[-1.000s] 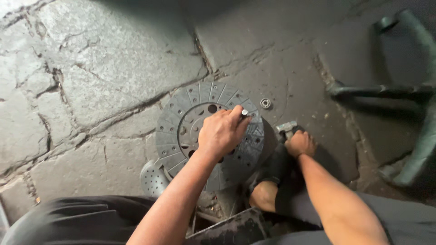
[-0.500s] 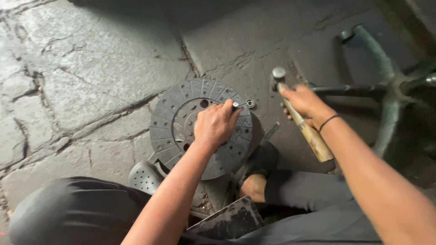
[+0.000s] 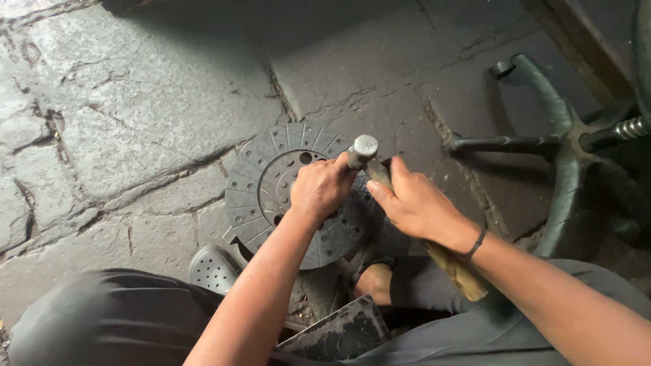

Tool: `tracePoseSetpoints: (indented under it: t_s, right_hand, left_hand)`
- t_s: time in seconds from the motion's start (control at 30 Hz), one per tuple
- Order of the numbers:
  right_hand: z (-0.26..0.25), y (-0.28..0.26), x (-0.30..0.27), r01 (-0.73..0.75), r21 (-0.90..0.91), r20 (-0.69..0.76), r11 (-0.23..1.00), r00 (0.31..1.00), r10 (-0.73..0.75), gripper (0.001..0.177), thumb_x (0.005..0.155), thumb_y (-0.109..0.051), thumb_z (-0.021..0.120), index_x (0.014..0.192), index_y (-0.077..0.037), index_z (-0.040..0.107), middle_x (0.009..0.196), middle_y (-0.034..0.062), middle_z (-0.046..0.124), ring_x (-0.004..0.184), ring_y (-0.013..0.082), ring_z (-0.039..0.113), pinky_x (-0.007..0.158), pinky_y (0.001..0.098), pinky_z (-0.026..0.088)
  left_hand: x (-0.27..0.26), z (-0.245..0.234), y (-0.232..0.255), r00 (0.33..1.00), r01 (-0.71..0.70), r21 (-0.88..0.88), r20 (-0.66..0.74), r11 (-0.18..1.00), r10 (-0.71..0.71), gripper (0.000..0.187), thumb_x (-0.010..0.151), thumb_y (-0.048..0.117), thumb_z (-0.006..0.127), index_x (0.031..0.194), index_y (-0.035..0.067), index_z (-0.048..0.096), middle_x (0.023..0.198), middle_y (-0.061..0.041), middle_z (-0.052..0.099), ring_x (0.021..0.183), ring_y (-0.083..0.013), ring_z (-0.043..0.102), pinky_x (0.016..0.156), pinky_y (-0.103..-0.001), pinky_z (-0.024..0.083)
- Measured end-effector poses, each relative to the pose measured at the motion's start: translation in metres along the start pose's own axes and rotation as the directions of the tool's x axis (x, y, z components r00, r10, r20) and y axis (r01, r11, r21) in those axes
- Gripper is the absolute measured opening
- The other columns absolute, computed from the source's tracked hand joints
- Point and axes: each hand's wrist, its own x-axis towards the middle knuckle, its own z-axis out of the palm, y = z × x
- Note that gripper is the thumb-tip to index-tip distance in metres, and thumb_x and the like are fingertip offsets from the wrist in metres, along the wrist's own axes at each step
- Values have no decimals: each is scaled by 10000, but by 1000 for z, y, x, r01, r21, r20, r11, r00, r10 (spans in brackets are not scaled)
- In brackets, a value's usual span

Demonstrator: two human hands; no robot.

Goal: The person sits on the floor and uses a hammer and punch to drive small metal pins into a circular mechanical component. They repeatedly position the punch, strike it, and adjust the part before moving it aside at the end.

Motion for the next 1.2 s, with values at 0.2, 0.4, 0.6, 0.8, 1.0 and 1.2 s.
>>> tracePoseSetpoints:
  t_s: [0.2,0.4,0.6,0.8,1.0,1.2]
  right_hand:
    - [-23,-15,-5,-79,228,79,970,995,62,451,977,-409,580,1081,24,507,688,168,700,592,288,748,572,453,567]
    - [-25,-12,-20,247,226,-208,942,957,-201,450,1015,-400,540,1281,-40,498,676,136,690,623,281,725,551,433,554]
    - [-6,0,-3,-43,99,106,994,994,32,409,1048,-444,552,1065,-38,511,708,132,657,631,315,684,533,438,519]
    - [-38,-21,-16,-156,504,125,849,986,108,414,955,-343,607,1191,-37,461,704,54,618,535,154,620,469,351,549]
    - [-4,0,-24,38,324,-86,945,996,-11,583,985,-348,598,1462,-88,388,719,85,669,630,173,687,601,383,559]
    - [-18,-7,-24,-127,104,176,986,978,107,514,983,-338,663,1374,-76,454,735,103,637,634,140,605,598,388,507]
  left_hand:
    - [2,-1,0,998,37,-12,57,999,-36,264,948,373,632,1096,155,619,719,-161,711,672,-393,695,599,-520,530]
    - [-1,6,-5,999,-3,50,46,999,0,298,1024,420,618,989,126,578,802,-118,737,730,-367,707,645,-508,538]
    - [0,1,-2,1000,-23,-9,14,1000,23,276,912,349,633,1109,158,614,771,-129,737,689,-381,699,602,-521,527]
    - [0,5,-1,1000,-28,55,-12,998,28,293,981,400,627,942,115,574,736,-129,722,703,-370,703,616,-519,532]
    - [0,5,-1,1000,2,75,13,997,-3,306,982,417,626,922,120,582,717,-145,711,672,-375,696,601,-515,530]
    - [0,6,-5,997,28,73,75,997,-34,196,913,331,623,1036,179,626,697,-150,706,651,-375,689,603,-514,523]
